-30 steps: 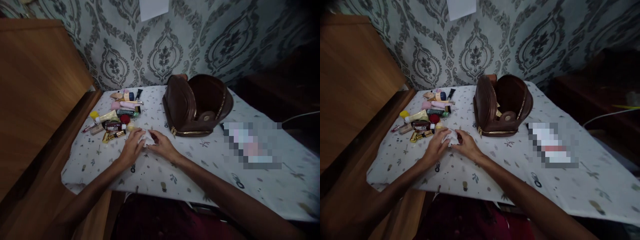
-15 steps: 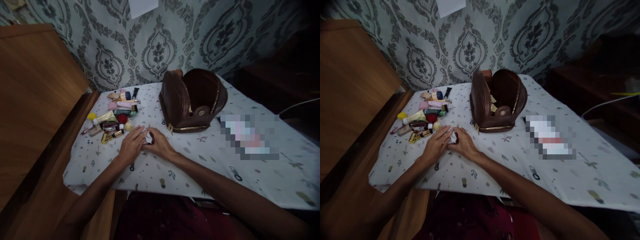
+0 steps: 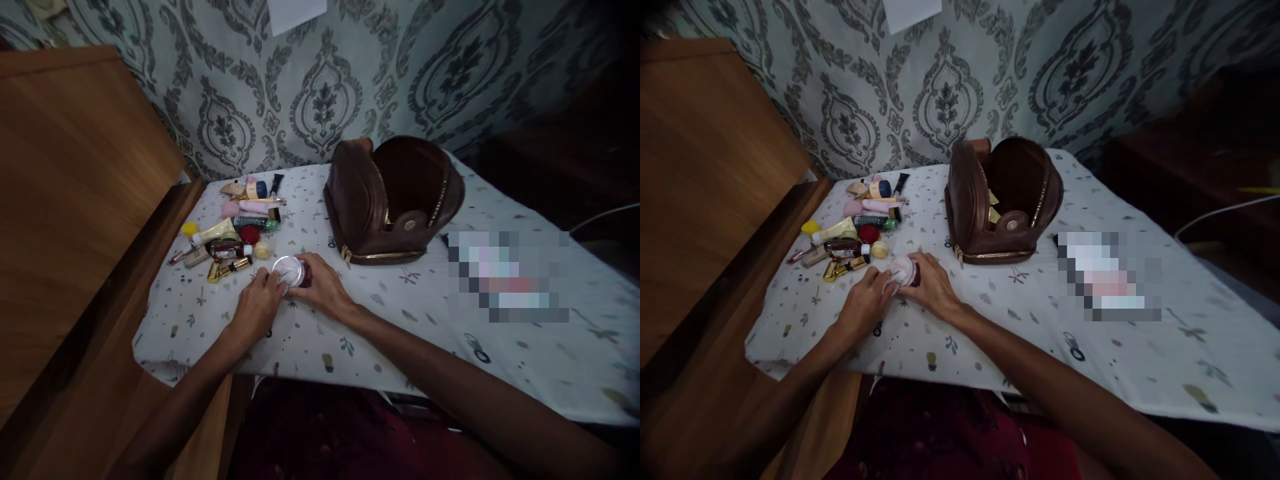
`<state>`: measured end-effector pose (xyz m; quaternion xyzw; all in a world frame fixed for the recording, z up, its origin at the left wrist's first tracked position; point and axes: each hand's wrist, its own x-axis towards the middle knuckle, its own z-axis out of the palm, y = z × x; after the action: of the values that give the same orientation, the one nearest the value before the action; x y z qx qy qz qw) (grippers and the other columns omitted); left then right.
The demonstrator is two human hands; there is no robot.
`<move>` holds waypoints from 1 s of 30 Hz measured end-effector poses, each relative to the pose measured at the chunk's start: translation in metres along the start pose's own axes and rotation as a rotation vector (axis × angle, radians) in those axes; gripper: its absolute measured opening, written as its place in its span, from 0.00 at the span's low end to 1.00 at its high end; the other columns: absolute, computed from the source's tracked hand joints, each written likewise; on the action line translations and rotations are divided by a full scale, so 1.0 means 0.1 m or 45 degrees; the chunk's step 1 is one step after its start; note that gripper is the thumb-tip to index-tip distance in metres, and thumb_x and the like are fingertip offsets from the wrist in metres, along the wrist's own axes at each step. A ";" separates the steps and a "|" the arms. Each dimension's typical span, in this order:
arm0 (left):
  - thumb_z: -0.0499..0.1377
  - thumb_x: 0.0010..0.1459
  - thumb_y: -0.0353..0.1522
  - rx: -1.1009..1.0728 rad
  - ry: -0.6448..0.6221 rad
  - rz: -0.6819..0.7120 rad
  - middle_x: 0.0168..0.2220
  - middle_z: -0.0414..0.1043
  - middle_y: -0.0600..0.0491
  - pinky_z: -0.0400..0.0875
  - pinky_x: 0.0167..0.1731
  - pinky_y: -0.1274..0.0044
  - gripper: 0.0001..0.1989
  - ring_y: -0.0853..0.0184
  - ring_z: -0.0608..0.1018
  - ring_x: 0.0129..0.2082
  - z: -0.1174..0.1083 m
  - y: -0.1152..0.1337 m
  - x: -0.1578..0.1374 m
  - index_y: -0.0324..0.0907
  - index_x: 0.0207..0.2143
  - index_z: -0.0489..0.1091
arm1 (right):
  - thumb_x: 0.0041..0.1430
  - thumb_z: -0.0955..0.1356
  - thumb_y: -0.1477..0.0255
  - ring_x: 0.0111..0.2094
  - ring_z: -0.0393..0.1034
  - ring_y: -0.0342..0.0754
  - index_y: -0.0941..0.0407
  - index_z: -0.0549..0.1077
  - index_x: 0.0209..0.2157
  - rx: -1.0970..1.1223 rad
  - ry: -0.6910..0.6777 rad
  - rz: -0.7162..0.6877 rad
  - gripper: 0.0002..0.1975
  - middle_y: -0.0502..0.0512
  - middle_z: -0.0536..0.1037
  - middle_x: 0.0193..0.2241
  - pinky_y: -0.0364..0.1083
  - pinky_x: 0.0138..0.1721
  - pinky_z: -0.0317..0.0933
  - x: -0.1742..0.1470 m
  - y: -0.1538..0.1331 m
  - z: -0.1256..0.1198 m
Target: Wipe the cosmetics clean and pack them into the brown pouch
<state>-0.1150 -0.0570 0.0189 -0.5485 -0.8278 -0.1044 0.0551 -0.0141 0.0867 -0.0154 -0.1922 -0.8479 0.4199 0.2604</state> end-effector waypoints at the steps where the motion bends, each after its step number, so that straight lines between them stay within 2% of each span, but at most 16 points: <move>1: 0.51 0.67 0.33 -0.004 -0.009 0.009 0.40 0.67 0.47 0.73 0.35 0.72 0.10 0.61 0.75 0.36 -0.02 0.04 -0.02 0.39 0.46 0.68 | 0.45 0.76 0.70 0.40 0.68 0.51 0.54 0.69 0.47 -0.002 -0.004 0.001 0.26 0.55 0.73 0.41 0.49 0.42 0.64 0.00 0.00 0.00; 9: 0.51 0.67 0.32 -0.103 0.008 0.096 0.39 0.67 0.51 0.72 0.33 0.74 0.06 0.63 0.75 0.36 -0.04 0.15 -0.04 0.43 0.41 0.67 | 0.45 0.69 0.80 0.46 0.67 0.54 0.52 0.66 0.53 -0.016 -0.017 -0.109 0.30 0.57 0.69 0.46 0.51 0.47 0.64 -0.03 0.03 0.00; 14: 0.53 0.66 0.32 -0.312 0.129 0.128 0.38 0.69 0.51 0.72 0.37 0.74 0.06 0.63 0.75 0.39 -0.01 0.08 0.00 0.43 0.42 0.68 | 0.50 0.69 0.77 0.44 0.66 0.53 0.52 0.63 0.57 0.003 -0.141 -0.183 0.31 0.57 0.66 0.45 0.51 0.44 0.65 -0.04 0.02 -0.02; 17: 0.52 0.67 0.32 -0.382 0.197 0.159 0.38 0.69 0.51 0.72 0.38 0.74 0.07 0.64 0.75 0.38 0.01 0.05 0.01 0.43 0.43 0.69 | 0.53 0.69 0.74 0.44 0.66 0.53 0.53 0.63 0.58 0.060 -0.156 -0.266 0.30 0.57 0.66 0.44 0.51 0.44 0.66 -0.04 0.02 -0.03; 22: 0.53 0.67 0.31 -0.491 0.438 0.187 0.40 0.71 0.50 0.72 0.43 0.74 0.08 0.65 0.75 0.42 -0.08 0.01 0.05 0.43 0.45 0.69 | 0.58 0.66 0.75 0.44 0.67 0.52 0.54 0.64 0.58 0.103 -0.076 -0.301 0.25 0.58 0.69 0.44 0.51 0.45 0.66 -0.05 0.02 -0.02; 25: 0.54 0.66 0.30 -0.458 0.600 0.164 0.41 0.71 0.49 0.71 0.45 0.73 0.09 0.64 0.75 0.43 -0.19 -0.03 0.09 0.42 0.47 0.70 | 0.59 0.67 0.73 0.47 0.68 0.54 0.53 0.61 0.61 0.093 -0.033 -0.304 0.27 0.59 0.71 0.47 0.53 0.48 0.66 -0.06 0.02 0.00; 27: 0.53 0.67 0.30 -0.402 0.588 0.215 0.44 0.72 0.48 0.71 0.48 0.71 0.11 0.63 0.75 0.45 -0.23 -0.04 0.11 0.42 0.48 0.71 | 0.59 0.67 0.74 0.48 0.68 0.54 0.52 0.59 0.62 0.088 -0.039 -0.316 0.30 0.59 0.72 0.48 0.54 0.49 0.66 -0.06 0.02 0.01; 30: 0.52 0.67 0.31 -0.284 0.417 0.353 0.49 0.73 0.47 0.71 0.50 0.67 0.12 0.60 0.73 0.50 -0.22 -0.06 0.14 0.44 0.49 0.72 | 0.60 0.65 0.74 0.46 0.69 0.54 0.52 0.58 0.64 0.087 -0.047 -0.333 0.30 0.59 0.72 0.47 0.55 0.48 0.67 -0.07 0.02 0.02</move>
<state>-0.1263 -0.0516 0.0425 -0.6353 -0.7080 -0.2741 0.1413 -0.0095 0.0831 -0.0203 -0.0633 -0.8556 0.4144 0.3037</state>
